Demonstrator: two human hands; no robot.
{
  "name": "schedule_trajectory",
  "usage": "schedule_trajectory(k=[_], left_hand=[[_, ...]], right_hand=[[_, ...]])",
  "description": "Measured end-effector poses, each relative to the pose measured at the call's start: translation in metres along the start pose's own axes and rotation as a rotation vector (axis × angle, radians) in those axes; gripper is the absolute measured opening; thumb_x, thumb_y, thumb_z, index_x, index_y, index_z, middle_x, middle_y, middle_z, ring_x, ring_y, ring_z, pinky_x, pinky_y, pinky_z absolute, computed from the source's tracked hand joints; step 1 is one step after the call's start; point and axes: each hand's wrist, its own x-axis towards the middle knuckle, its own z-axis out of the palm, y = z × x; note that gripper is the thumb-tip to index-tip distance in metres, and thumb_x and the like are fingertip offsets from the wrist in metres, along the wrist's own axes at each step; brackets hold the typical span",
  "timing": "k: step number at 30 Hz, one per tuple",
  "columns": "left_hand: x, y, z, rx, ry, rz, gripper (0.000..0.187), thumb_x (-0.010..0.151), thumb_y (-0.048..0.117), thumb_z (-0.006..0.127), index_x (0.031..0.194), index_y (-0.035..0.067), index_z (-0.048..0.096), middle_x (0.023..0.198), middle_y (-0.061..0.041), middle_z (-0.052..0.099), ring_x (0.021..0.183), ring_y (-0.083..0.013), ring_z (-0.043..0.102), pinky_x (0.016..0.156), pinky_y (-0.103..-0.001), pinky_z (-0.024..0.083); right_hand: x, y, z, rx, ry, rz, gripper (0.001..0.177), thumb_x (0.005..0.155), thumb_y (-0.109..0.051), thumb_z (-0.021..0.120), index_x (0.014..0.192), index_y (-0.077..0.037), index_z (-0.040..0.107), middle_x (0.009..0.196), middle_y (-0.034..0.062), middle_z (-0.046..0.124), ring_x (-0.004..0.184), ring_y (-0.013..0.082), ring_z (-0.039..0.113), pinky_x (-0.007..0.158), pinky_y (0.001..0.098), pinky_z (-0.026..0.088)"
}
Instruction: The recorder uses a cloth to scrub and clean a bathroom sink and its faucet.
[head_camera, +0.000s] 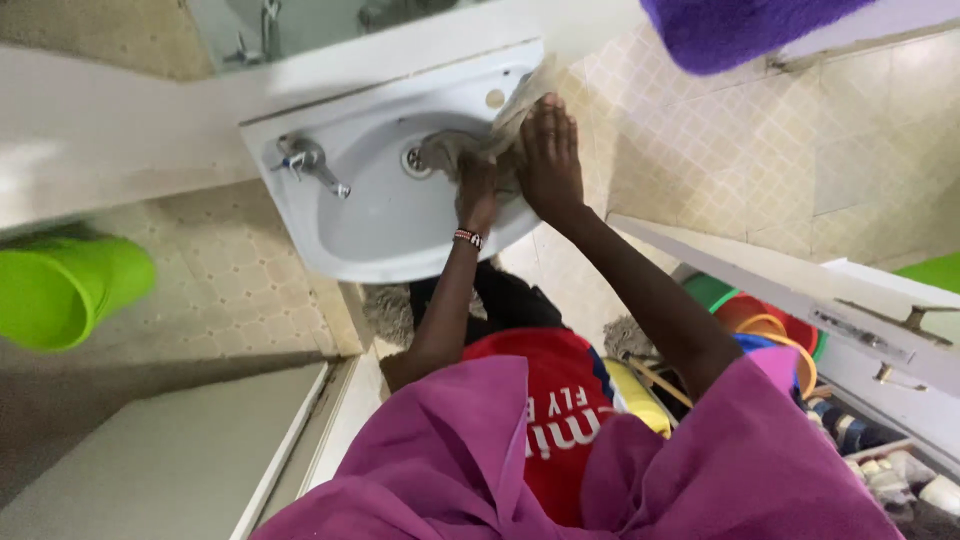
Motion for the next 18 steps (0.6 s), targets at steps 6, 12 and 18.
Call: schedule_trajectory(k=[6, 12, 18], left_hand=[[0.061, 0.032, 0.019, -0.941, 0.161, -0.560, 0.047, 0.111, 0.030, 0.036, 0.145, 0.002, 0.054, 0.152, -0.022, 0.056, 0.142, -0.0373, 0.050, 0.120, -0.042, 0.035], [-0.017, 0.042, 0.003, -0.161, 0.137, -0.177, 0.043, 0.102, 0.027, 0.050, 0.138, 0.006, 0.061, 0.149, -0.018, 0.056, 0.140, -0.0351, 0.048, 0.120, -0.045, 0.037], [0.016, 0.003, -0.088, -2.176, 0.277, -1.032, 0.050, 0.107, 0.030, 0.043, 0.145, 0.001, 0.055, 0.144, -0.012, 0.061, 0.127, -0.0296, 0.060, 0.109, -0.040, 0.047]], right_hand=[[0.045, 0.010, -0.006, -0.105, -0.241, -0.135, 0.081, 0.107, -0.043, 0.055, 0.160, 0.011, 0.028, 0.171, 0.0320, 0.015, 0.159, 0.0477, 0.010, 0.128, 0.0612, 0.004], [0.044, 0.019, -0.017, -0.330, -0.103, -0.582, 0.082, 0.102, -0.043, 0.053, 0.166, -0.002, 0.023, 0.173, 0.0186, 0.016, 0.161, 0.0321, 0.010, 0.133, 0.0472, 0.003], [0.061, -0.067, 0.013, 0.016, -0.246, 0.200, 0.084, 0.102, -0.039, 0.057, 0.157, 0.013, 0.020, 0.165, 0.0348, 0.014, 0.156, 0.0465, 0.010, 0.127, 0.0568, 0.005]])
